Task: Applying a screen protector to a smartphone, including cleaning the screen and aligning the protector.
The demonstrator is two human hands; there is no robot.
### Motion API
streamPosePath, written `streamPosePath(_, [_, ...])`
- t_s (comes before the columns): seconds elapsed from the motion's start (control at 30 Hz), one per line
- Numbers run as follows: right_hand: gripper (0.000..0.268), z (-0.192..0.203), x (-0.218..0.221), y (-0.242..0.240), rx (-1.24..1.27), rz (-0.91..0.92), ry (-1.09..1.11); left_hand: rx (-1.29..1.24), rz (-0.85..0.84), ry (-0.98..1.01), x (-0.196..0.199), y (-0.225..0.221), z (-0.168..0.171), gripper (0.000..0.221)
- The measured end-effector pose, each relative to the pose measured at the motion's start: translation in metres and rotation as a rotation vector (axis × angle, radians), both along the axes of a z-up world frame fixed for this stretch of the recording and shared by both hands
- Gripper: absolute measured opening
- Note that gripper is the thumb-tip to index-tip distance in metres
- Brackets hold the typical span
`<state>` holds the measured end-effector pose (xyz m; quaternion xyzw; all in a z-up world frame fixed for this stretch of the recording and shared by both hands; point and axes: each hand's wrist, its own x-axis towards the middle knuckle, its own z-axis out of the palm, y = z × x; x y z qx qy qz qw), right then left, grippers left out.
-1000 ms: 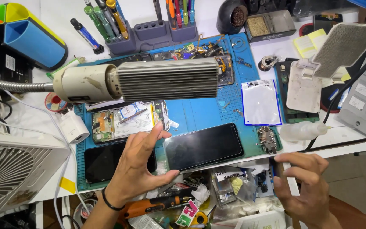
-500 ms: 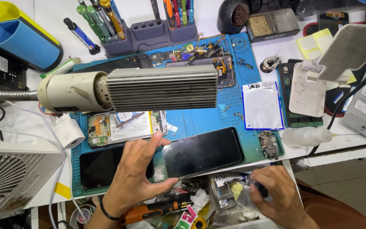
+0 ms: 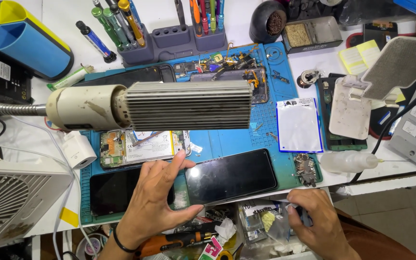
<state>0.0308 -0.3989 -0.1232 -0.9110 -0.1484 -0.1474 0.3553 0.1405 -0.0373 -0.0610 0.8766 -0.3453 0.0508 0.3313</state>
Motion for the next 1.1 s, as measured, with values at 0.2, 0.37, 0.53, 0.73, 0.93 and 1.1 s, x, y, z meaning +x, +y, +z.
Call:
streamPosePath(0.2, [0.021,-0.013,-0.004,-0.007,0.002,0.0,0.034,0.0,0.002,-0.018,-0.001,0.001,-0.003,0.127])
streamPosePath(0.37, [0.021,-0.011,-0.005,-0.004,0.001,-0.005,0.026,0.003,0.007,-0.014,-0.002,0.003,-0.003,0.128])
streamPosePath(0.53, [0.02,-0.011,-0.005,-0.002,0.003,-0.003,0.024,-0.012,0.001,-0.009,-0.002,0.004,-0.003,0.13])
streamPosePath(0.73, [0.019,-0.015,-0.004,-0.005,-0.016,0.003,0.041,-0.009,0.019,-0.003,-0.001,0.003,-0.004,0.13])
streamPosePath(0.93, [0.021,-0.017,-0.004,-0.006,-0.034,0.002,0.044,-0.015,0.018,0.002,0.0,0.002,-0.005,0.133])
streamPosePath(1.1, [0.02,-0.018,-0.004,-0.005,-0.02,-0.007,0.054,0.003,0.024,-0.013,0.0,0.003,-0.006,0.134])
